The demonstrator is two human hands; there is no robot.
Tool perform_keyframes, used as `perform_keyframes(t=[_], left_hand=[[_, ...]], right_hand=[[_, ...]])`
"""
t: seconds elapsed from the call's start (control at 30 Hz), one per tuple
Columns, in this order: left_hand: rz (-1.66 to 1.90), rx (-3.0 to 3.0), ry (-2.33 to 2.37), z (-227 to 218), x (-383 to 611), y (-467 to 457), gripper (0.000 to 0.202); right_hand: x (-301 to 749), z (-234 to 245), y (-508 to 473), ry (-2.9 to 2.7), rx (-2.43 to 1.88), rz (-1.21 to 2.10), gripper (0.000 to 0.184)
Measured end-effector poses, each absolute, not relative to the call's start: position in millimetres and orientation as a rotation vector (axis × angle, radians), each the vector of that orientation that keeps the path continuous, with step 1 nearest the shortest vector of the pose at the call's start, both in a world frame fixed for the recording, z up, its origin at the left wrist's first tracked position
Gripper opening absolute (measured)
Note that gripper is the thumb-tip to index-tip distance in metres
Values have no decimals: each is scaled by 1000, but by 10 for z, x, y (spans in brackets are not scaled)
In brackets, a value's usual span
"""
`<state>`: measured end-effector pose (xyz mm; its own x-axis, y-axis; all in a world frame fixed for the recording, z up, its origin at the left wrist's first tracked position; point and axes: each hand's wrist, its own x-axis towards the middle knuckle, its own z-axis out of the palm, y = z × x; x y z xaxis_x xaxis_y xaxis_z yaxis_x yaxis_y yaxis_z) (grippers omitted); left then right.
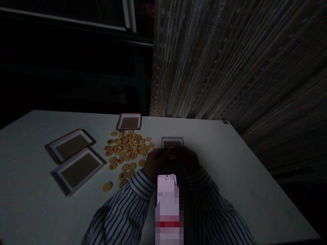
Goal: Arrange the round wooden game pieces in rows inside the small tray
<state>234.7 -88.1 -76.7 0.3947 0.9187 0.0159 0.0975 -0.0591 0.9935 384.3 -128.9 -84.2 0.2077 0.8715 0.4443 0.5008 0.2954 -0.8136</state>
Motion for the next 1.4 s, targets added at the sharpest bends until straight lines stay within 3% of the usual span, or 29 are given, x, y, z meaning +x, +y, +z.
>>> perform_keyframes(t=[1.4], left_hand=[[960,1172,951,-827,2361,-893,29]], right_hand=[[3813,-682,-1327,-1429,-1312,574,17]])
